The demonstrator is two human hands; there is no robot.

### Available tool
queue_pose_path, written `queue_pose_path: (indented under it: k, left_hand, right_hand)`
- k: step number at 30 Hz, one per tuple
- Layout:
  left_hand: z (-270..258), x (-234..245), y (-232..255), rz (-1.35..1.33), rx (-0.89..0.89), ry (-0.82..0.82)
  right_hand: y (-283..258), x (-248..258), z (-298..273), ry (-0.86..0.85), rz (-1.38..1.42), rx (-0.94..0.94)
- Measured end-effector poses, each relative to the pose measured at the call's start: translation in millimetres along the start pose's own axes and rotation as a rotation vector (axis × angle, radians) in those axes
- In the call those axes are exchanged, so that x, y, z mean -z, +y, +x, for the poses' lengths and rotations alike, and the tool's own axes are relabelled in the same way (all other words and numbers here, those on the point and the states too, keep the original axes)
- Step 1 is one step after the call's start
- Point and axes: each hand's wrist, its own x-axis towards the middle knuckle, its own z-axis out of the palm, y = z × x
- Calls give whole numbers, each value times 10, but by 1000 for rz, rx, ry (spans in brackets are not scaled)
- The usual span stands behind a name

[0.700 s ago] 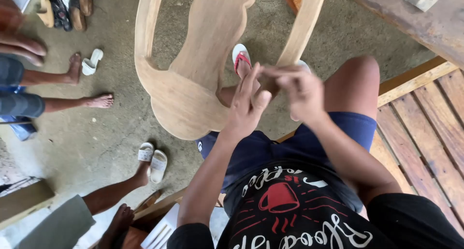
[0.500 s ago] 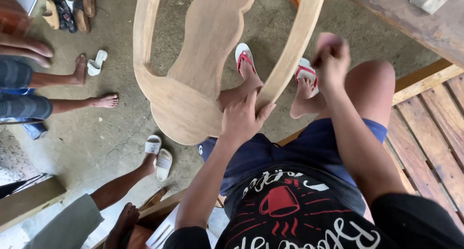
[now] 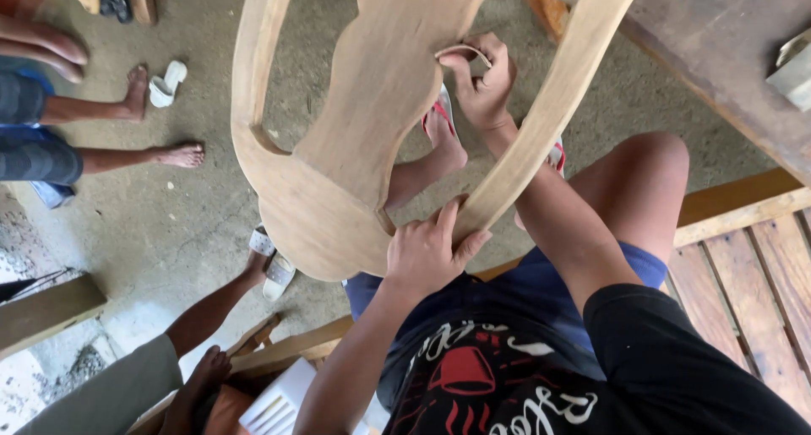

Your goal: Hand sanding a wooden chair frame to smooth the surface.

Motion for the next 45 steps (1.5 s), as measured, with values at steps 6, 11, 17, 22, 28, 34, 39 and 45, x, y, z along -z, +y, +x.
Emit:
queue_pose_path:
  k: [6, 11, 17, 22, 28, 34, 39, 45]
  left_hand:
    - [-32, 25, 25, -1, -36, 81]
    - [27, -5, 22, -15, 15, -53]
    - [136, 13, -46, 34, -21, 3]
    - [36, 25, -12, 6, -33, 58]
    - [-57, -56, -13, 52, -2, 21]
    - [44, -19, -44, -7, 22, -31]
    - [-2, -49, -48, 14, -4, 16]
    - [-9, -19, -20, -42, 57, -69]
  right_hand:
    - [271, 311, -644, 67, -265, -212]
    - [79, -21, -284, 256, -162, -136]
    - [189, 17, -236, 232, -359, -420]
    - [26, 144, -321, 107, -279, -314]
    - [-228, 102, -288, 139, -251, -9]
    - [-154, 229, -375, -106, -199, -170]
    - [-269, 267, -380, -244, -182, 0]
    - [-731, 563, 36, 108, 1, -528]
